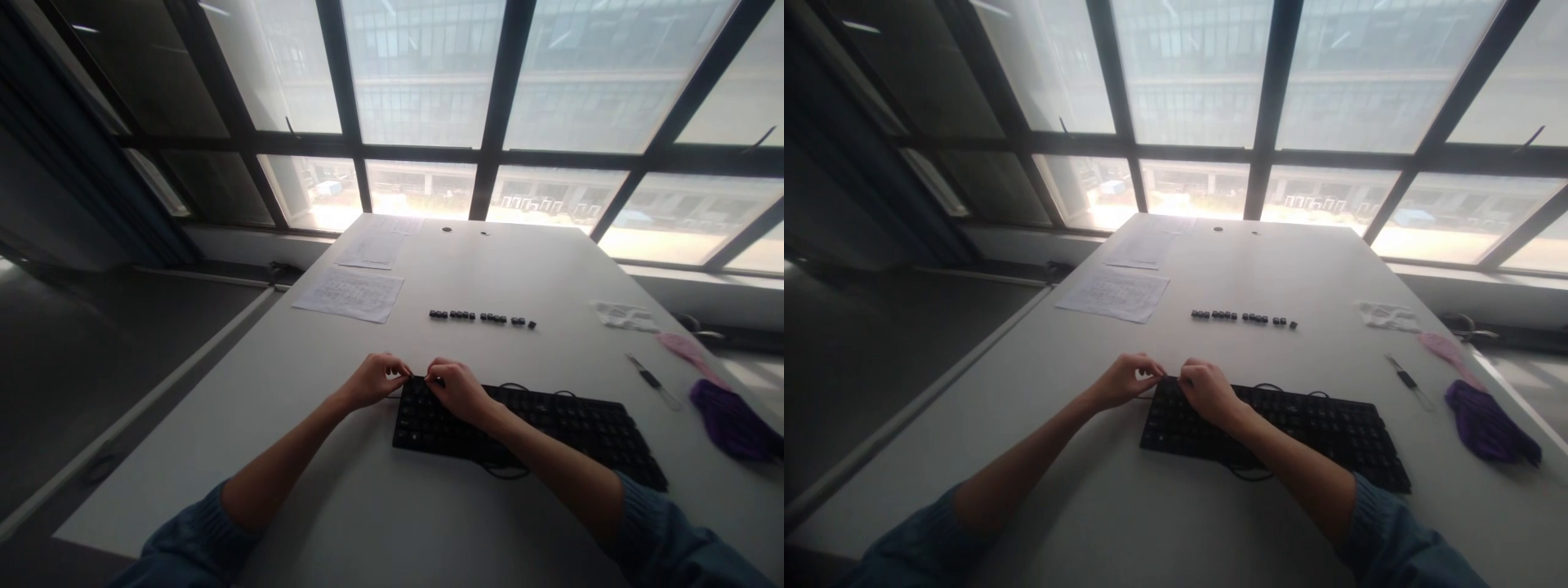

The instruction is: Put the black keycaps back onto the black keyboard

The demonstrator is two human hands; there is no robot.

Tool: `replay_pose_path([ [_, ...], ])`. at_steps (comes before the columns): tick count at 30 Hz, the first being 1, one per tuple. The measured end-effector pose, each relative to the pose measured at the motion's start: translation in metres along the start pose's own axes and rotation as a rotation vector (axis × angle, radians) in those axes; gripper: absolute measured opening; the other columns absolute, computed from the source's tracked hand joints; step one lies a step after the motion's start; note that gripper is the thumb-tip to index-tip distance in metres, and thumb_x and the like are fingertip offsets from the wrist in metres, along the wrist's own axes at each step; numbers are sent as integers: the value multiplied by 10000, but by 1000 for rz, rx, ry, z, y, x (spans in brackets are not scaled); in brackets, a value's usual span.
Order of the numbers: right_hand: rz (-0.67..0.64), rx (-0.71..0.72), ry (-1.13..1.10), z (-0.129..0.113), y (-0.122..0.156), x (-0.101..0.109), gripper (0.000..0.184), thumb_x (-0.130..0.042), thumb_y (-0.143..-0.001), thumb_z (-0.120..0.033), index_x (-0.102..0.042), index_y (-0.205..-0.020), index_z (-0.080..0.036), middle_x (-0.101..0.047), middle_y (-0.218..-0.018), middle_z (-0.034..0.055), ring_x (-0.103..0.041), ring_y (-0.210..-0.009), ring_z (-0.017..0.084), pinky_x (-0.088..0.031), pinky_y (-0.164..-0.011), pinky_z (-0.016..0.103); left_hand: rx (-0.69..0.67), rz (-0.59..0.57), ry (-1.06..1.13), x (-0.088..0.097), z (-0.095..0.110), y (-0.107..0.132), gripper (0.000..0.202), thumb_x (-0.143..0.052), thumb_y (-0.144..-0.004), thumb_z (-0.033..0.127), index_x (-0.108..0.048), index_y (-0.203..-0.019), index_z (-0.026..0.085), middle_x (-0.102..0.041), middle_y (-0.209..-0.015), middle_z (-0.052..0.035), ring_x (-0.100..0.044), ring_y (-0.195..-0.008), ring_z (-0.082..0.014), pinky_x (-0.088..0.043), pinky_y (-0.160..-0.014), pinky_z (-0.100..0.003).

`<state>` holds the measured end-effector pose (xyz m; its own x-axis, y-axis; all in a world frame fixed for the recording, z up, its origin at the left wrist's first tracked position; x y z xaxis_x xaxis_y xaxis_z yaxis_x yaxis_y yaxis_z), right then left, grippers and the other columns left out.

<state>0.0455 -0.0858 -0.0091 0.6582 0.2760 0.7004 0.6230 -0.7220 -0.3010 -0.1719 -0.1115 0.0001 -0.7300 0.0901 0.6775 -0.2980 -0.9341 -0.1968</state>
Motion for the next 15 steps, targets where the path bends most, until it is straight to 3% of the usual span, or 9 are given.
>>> replay_pose_path([
  [9, -1, 9, 2, 2, 1, -1, 146, -614, -861, -73, -681, -776, -170, -704, -875, 49, -661, -815, 161, -468, -779, 243, 94, -42, 85, 1, -3, -3, 129, -671, -842, 231, -771, -880, 158, -773, -852, -51, -677, -751, -159, -508, -711, -251],
  [15, -4, 13, 18, 2, 1, -2, 153, -604, -861, -70, -682, -776, -170, -700, -865, 49, -654, -808, 164, -461, -764, 245, -120, -18, -120, -3, 10, 2, 113, -638, -856, 111, -726, -834, 177, -750, -874, -50, -630, -886, -185, -502, -823, -290],
])
Point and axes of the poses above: each hand's wrist, its own y-axis away from the middle knuckle, its own x-axis out of the back of the hand, z = x × y, the point moved 1 cm from there along -y, towards the middle knuckle
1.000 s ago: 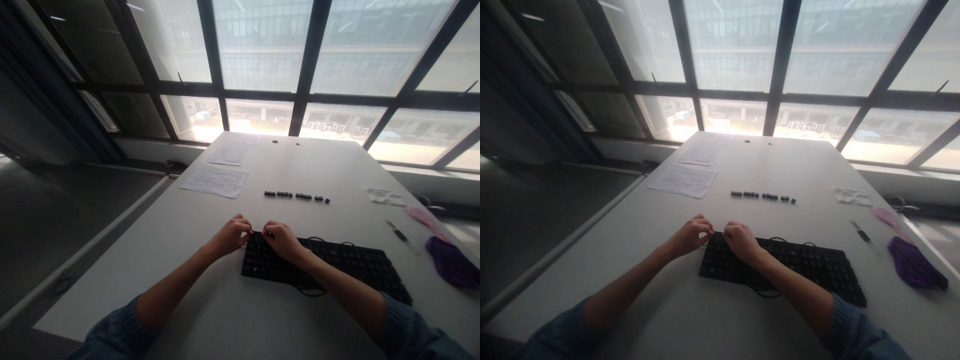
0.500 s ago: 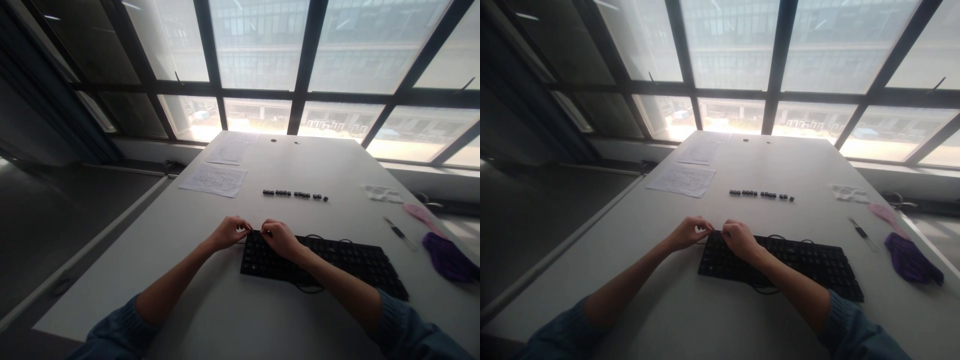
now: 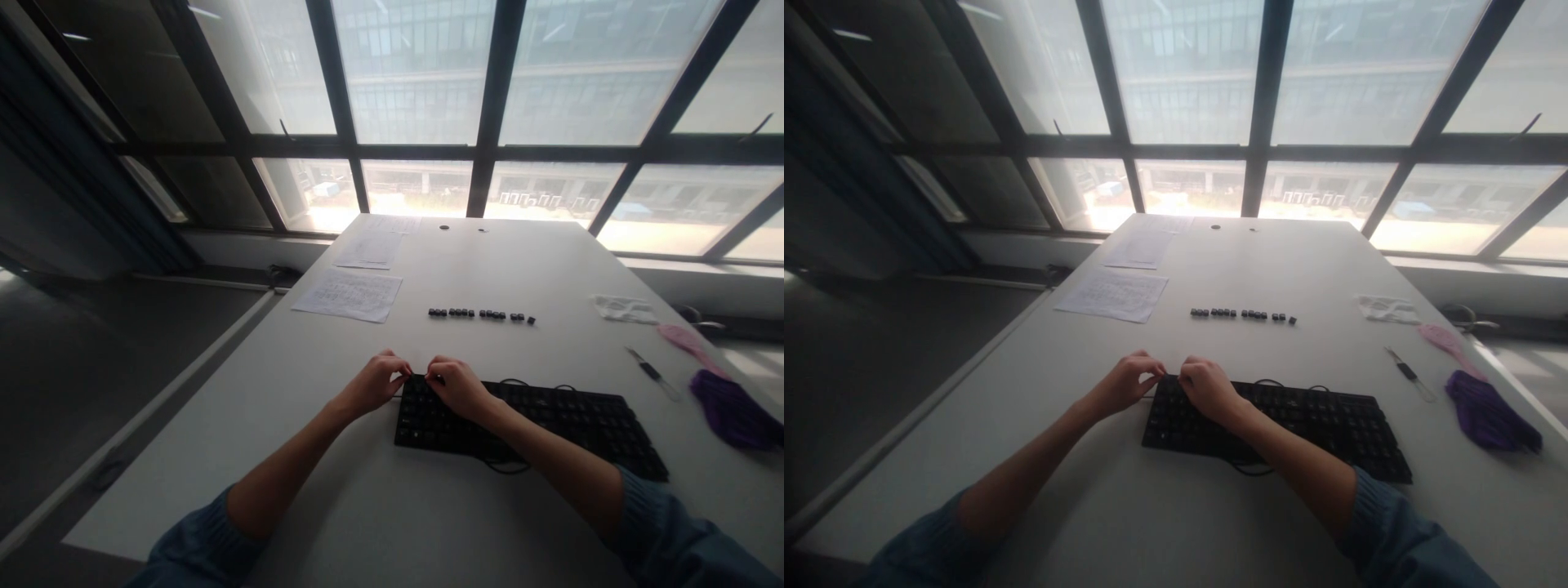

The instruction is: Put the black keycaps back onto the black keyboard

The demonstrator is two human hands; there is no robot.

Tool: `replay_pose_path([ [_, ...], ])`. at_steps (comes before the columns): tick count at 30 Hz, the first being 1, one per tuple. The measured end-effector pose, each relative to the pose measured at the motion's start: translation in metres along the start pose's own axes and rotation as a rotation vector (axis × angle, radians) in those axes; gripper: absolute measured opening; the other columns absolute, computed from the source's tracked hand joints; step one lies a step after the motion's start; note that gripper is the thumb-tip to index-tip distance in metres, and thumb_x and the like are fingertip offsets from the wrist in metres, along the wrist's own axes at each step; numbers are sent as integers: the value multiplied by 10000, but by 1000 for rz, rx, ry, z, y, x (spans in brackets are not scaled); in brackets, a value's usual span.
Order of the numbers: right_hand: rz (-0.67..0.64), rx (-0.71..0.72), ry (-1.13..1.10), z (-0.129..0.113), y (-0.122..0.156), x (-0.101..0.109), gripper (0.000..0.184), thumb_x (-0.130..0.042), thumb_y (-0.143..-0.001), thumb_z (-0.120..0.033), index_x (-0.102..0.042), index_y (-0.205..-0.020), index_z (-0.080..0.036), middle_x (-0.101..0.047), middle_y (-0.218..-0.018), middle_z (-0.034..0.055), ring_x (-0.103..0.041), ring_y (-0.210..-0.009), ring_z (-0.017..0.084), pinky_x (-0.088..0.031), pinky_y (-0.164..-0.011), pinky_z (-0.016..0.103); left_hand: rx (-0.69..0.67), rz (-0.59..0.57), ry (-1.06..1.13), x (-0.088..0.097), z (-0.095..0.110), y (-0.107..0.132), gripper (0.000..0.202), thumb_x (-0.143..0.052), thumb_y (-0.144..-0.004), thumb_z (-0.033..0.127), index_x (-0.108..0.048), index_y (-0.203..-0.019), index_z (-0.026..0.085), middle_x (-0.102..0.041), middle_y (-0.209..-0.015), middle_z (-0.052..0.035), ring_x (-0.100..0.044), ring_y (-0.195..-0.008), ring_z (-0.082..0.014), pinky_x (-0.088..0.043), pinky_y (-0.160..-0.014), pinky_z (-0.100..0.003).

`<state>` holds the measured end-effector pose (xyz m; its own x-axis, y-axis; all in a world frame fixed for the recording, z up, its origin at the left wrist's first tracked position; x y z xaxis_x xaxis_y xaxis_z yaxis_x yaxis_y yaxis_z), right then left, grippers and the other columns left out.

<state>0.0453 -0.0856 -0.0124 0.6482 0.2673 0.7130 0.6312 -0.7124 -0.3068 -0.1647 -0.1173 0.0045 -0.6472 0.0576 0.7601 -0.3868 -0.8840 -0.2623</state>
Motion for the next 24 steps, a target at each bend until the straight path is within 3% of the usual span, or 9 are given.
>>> replay_pose_path([
  [5, -19, 3, 43, -2, 0, 1, 162, -585, -869, -70, -678, -779, -169, -696, -871, 50, -646, -816, 164, -453, -765, 249, -101, -90, -176, 0, 11, 2, 246, -492, -916, 26, -653, -789, 163, -682, -788, -55, -572, -877, -197, -490, -768, -283],
  [12, -74, 72, 136, -8, 3, 6, 172, -550, -920, -110, -663, -803, -167, -685, -927, 64, -628, -869, 175, -453, -798, 271, -200, -128, -294, -1, 14, 4, 298, -456, -890, -51, -659, -822, 156, -674, -863, -56, -549, -928, -196, -498, -831, -300],
  [15, -87, 90, 160, -8, 4, 5, 179, -556, -917, -114, -655, -776, -163, -679, -922, 74, -615, -875, 183, -457, -817, 285, -202, -136, -312, -3, 12, 4, 296, -469, -884, -47, -662, -789, 156, -673, -857, -56, -551, -909, -196, -508, -814, -300],
  [19, -92, 92, 173, -9, 5, 5, 190, -552, -927, -132, -662, -776, -166, -675, -935, 78, -600, -893, 188, -463, -831, 298, -197, -128, -260, -3, 12, 4, 331, -470, -862, -67, -703, -881, 166, -702, -967, -59, -559, -975, -196, -519, -866, -311],
  [24, -103, 66, 219, -13, 8, 8, 156, -597, -928, -198, -705, -818, -175, -683, -948, 87, -587, -928, 212, -458, -846, 332, -156, -59, -296, -6, 11, 9, 395, -475, -808, -96, -730, -915, 185, -708, -1068, -62, -562, -1042, -224, -514, -927, -368],
])
Point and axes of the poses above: each hand's wrist, its own y-axis away from the middle knuckle, its own x-axis out of the back of the hand, z = x × y, the point moved 1 cm from there along -y, towards the middle knuckle
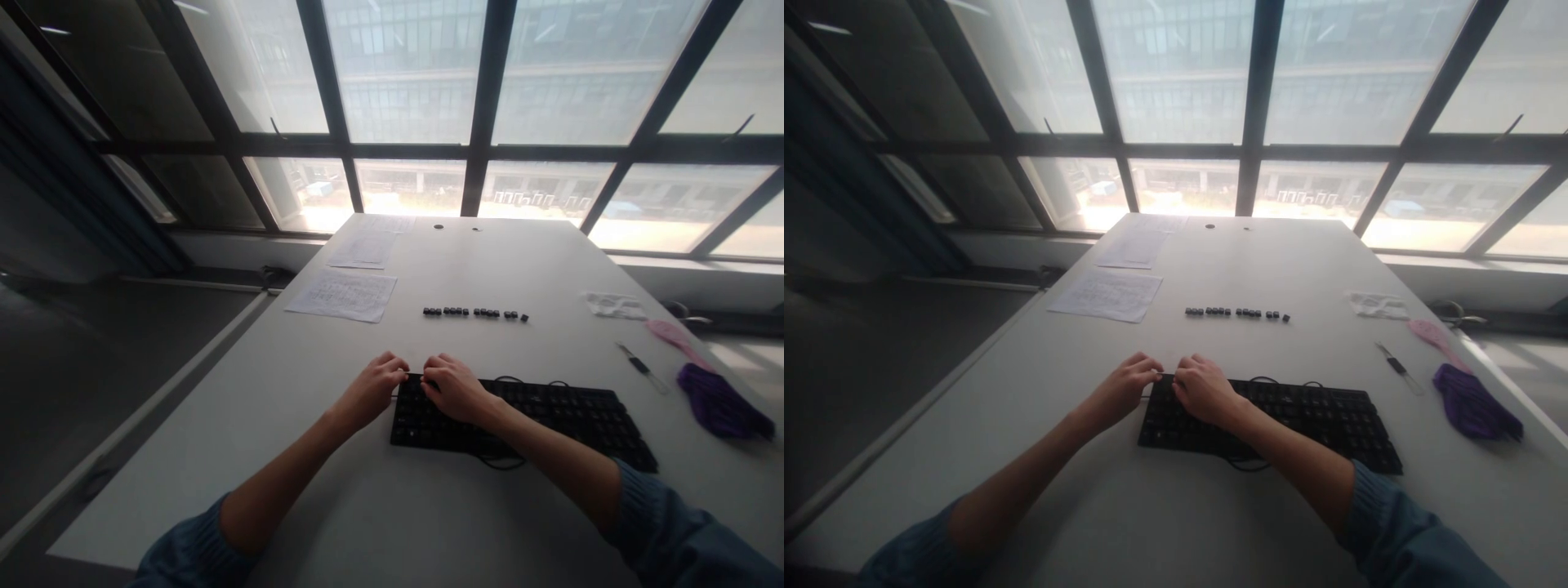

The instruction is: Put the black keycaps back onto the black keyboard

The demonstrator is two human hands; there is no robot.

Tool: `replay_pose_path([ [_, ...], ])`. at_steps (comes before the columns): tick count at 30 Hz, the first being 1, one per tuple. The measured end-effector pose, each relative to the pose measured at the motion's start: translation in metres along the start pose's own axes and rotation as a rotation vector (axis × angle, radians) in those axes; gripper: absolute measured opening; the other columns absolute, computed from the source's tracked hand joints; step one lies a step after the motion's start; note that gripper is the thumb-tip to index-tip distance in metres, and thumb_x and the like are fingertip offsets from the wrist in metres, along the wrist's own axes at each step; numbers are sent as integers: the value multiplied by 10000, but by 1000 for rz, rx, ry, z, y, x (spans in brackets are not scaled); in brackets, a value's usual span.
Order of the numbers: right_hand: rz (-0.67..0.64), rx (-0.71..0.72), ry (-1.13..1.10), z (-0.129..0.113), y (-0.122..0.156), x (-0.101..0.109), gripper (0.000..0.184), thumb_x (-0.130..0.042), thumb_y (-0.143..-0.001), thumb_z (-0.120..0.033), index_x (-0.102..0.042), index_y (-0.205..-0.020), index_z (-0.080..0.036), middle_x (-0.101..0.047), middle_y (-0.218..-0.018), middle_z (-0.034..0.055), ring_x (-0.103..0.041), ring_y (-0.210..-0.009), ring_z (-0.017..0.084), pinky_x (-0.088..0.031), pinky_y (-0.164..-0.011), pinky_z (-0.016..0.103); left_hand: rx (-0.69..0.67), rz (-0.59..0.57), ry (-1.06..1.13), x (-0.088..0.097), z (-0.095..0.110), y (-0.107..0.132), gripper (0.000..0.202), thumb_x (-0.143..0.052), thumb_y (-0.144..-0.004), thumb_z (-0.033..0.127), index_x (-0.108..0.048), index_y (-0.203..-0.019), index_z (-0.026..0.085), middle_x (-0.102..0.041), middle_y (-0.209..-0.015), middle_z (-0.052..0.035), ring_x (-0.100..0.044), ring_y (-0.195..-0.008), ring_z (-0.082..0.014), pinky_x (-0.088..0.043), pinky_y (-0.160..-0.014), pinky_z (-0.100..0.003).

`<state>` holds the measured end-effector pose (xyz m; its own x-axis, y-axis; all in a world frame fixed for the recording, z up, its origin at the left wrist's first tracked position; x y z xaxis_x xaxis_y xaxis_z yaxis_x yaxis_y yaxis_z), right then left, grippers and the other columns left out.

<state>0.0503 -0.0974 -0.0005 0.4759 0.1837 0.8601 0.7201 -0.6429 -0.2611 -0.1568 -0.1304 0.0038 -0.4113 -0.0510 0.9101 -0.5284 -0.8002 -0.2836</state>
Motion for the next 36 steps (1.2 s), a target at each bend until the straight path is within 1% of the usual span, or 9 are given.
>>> replay_pose_path([
  [4, 3, -16, -73, 15, -5, 10, 108, -637, -912, -218, -743, -898, -202, -719, -980, 64, -628, -940, 200, -462, -859, 312, 130, 123, 101, -1, -7, -8, 345, -501, -823, -52, -751, -879, 178, -729, -1001, -62, -626, -978, -206, -525, -917, -345],
  [6, 59, -83, -46, 32, -18, 20, 121, -634, -917, -215, -749, -956, -212, -735, -982, 52, -651, -926, 190, -467, -847, 295, 201, 207, 170, 3, -17, -24, 297, -530, -872, 23, -755, -987, 178, -741, -1004, -62, -662, -926, -187, -534, -904, -329],
  [8, 119, -191, 95, 55, -37, 31, 149, -611, -933, -203, -745, -1000, -205, -744, -985, 58, -659, -909, 191, -467, -823, 289, 264, 244, 200, 6, -31, -47, 265, -581, -901, 117, -736, -1107, 179, -749, -1036, -67, -685, -880, -176, -545, -885, -321],
  [11, 148, -241, 185, 86, -69, 41, 171, -608, -935, -176, -741, -1043, -174, -743, -1034, 110, -634, -1003, 242, -437, -890, 341, 349, 205, 183, 2, -54, -91, 270, -688, -857, 178, -739, -1123, 167, -761, -1042, -84, -701, -871, -192, -548, -888, -333],
  [14, 121, -241, 244, 106, -96, 38, 152, -636, -916, -163, -755, -1010, -166, -746, -1029, 133, -621, -1032, 268, -412, -909, 360, 398, 191, 151, -12, -74, -130, 259, -709, -837, 174, -758, -1090, 149, -769, -1022, -112, -709, -899, -223, -535, -915, -359],
  [18, 69, -215, 299, 116, -113, 25, 183, -582, -948, -162, -764, -946, -159, -751, -991, 146, -638, -992, 254, -397, -892, 348, 452, 170, 139, -34, -91, -157, 234, -690, -843, 177, -774, -1060, 153, -775, -1014, -115, -720, -892, -226, -531, -901, -340],
  [25, 19, -167, 324, 122, -118, 18, 214, -552, -944, -132, -765, -929, -156, -756, -980, 144, -645, -982, 229, -372, -907, 334, 443, 145, 171, -42, -99, -165, 213, -682, -798, 154, -802, -965, 209, -788, -943, -62, -715, -863, -210, -526, -858, -302],
  [29, 23, -154, 304, 123, -119, 15, 222, -549, -935, -110, -767, -927, -147, -751, -958, 139, -648, -967, 226, -380, -917, 333, 448, 163, 182, -43, -99, -163, 199, -674, -785, 143, -803, -928, 188, -786, -913, -69, -711, -845, -206, -524, -847, -298],
  [36, 117, -129, 192, 112, -105, 22, 157, -610, -923, -127, -763, -949, -146, -735, -972, 118, -640, -947, 219, -426, -877, 321, 479, 238, 209, -27, -89, -139, 177, -698, -802, 184, -792, -951, 170, -782, -912, -73, -702, -810, -190, -526, -811, -291],
])
Point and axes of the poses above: each hand's wrist, its own y-axis away from the middle knuckle, its own x-axis out of the back of the hand, z = x × y, the point moved 1 cm from there along -y, towards the middle knuckle
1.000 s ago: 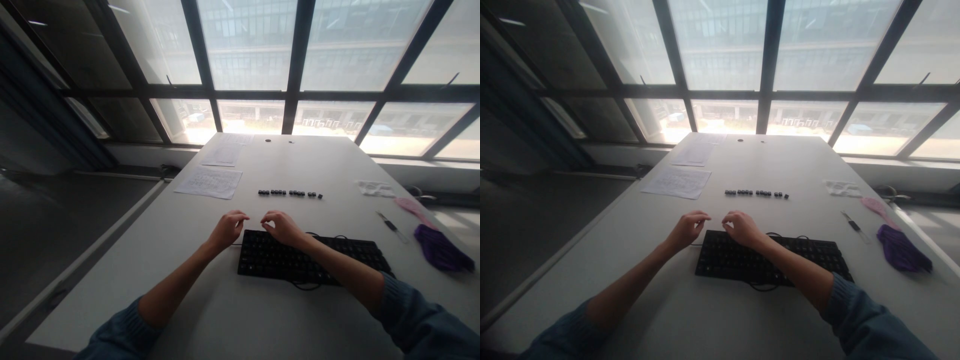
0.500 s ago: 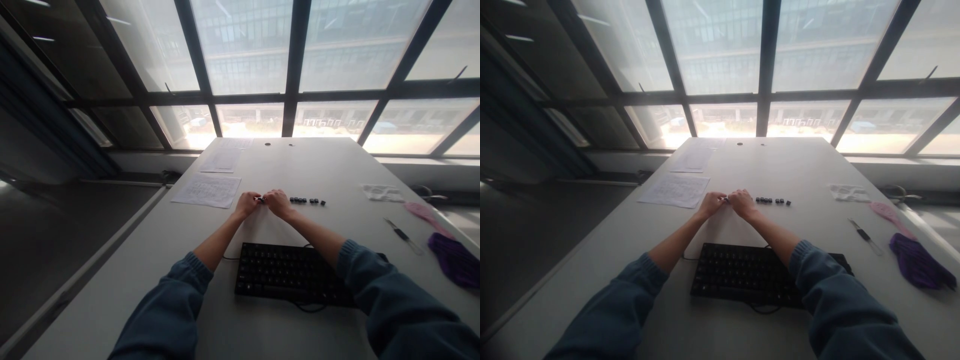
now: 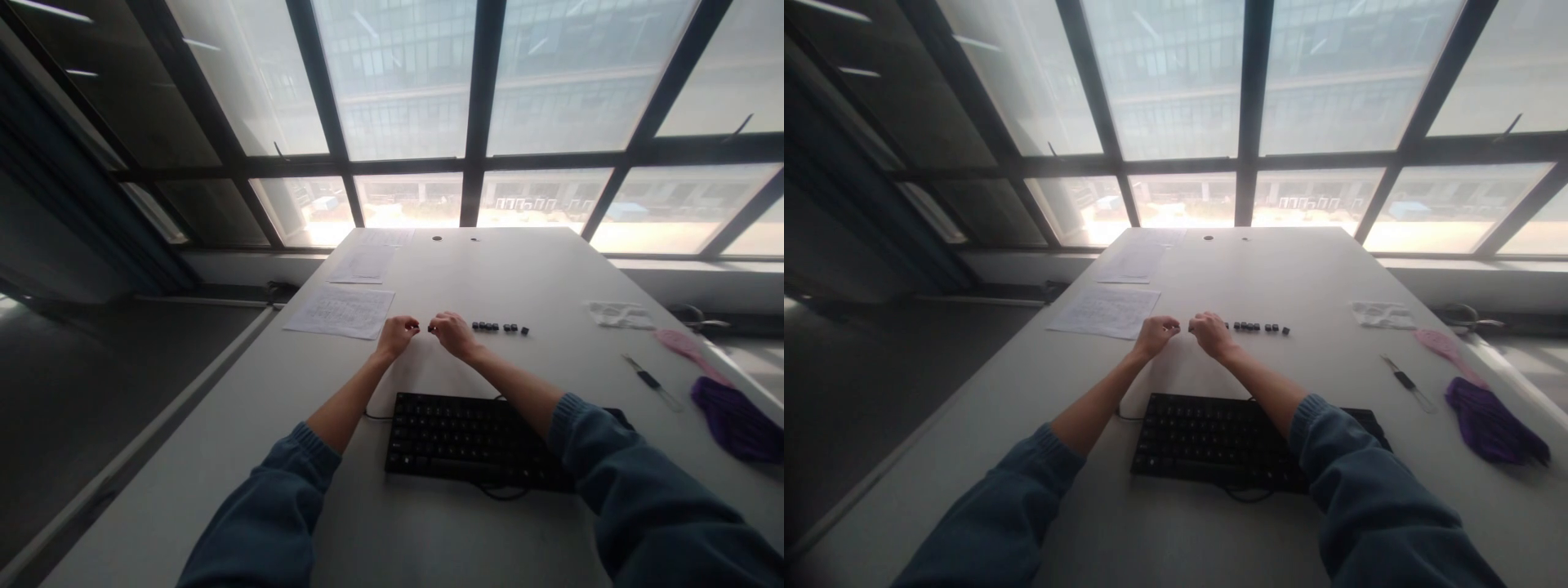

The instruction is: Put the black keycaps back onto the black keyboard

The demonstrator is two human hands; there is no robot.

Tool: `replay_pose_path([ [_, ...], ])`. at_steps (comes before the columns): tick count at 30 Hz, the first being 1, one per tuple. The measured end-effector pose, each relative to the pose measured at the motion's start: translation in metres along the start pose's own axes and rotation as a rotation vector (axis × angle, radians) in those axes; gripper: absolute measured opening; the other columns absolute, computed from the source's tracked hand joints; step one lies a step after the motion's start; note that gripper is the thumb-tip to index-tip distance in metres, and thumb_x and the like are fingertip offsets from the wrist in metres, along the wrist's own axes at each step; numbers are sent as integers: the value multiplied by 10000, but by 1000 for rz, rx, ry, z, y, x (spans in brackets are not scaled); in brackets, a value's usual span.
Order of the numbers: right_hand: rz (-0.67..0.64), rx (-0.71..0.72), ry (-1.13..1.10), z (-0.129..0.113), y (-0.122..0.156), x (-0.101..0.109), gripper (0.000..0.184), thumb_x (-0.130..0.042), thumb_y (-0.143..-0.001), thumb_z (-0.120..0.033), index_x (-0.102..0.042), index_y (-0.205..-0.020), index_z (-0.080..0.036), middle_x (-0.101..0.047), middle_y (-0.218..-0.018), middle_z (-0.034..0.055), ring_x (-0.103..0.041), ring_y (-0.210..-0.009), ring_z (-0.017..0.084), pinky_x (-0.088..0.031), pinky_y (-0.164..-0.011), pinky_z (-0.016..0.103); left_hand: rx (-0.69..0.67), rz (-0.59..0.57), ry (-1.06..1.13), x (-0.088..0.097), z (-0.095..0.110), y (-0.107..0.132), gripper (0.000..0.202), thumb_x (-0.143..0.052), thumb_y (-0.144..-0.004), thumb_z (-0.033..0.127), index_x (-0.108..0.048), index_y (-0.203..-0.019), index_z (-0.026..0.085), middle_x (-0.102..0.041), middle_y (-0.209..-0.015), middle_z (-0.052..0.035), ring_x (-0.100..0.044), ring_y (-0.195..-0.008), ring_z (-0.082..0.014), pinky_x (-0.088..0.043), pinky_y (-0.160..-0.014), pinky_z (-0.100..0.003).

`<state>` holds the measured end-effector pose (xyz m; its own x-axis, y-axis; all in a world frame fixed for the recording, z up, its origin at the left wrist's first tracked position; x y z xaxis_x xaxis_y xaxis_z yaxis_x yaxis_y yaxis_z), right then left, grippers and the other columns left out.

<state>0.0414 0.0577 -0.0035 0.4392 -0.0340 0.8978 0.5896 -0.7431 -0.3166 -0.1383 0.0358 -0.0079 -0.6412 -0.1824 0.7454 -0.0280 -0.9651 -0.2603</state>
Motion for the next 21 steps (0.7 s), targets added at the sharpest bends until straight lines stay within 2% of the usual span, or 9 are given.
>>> replay_pose_path([
  [3, 33, 20, -87, -9, 27, 14, 121, -655, -901, -133, -758, -958, -163, -731, -953, 81, -645, -899, 188, -448, -833, 287, -4, 20, 22, 17, 10, 28, 157, -720, -813, 259, -799, -931, 192, -774, -850, -48, -689, -774, -180, -524, -797, -290],
  [6, 31, 46, -177, -21, 66, 27, 103, -688, -880, -144, -765, -929, -191, -723, -888, 42, -648, -816, 154, -464, -770, 255, -16, 4, 48, 29, 23, 66, 173, -756, -791, 337, -812, -904, 220, -765, -784, -34, -673, -736, -181, -521, -766, -295],
  [8, 13, 51, -305, -30, 92, 32, 108, -686, -878, -151, -772, -919, -202, -718, -866, 34, -645, -765, 145, -471, -733, 249, -46, -48, 113, 31, 32, 91, 166, -754, -797, 352, -816, -900, 239, -777, -812, -32, -671, -756, -184, -521, -762, -294],
  [11, -32, 54, -467, -43, 120, 33, 147, -677, -867, -130, -777, -936, -212, -714, -873, 36, -644, -768, 151, -476, -726, 254, -77, -134, 210, 26, 42, 119, 115, -750, -801, 295, -817, -885, 256, -788, -848, -22, -671, -824, -191, -521, -802, -296],
  [15, -62, 66, -486, -53, 132, 31, 203, -666, -841, -72, -782, -935, -210, -709, -871, 38, -637, -782, 156, -475, -753, 263, -74, -174, 244, 15, 46, 134, 119, -740, -789, 227, -819, -876, 245, -788, -840, -26, -665, -864, -201, -526, -808, -299],
  [21, -75, 77, -435, -55, 129, 27, 203, -654, -842, -68, -781, -926, -202, -709, -883, 50, -636, -809, 167, -473, -785, 277, -91, -163, 224, 9, 44, 136, 110, -727, -798, 224, -818, -855, 246, -790, -849, -21, -662, -872, -208, -519, -835, -317],
])
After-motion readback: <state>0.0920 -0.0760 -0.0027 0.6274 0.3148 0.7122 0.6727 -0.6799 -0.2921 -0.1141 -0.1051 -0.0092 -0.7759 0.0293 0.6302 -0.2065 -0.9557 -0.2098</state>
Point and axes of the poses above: each hand's wrist, its own y-axis away from the middle knuckle, its own x-axis out of the back of the hand, z = x × y, the point moved 1 cm from there along -y, towards the middle knuckle
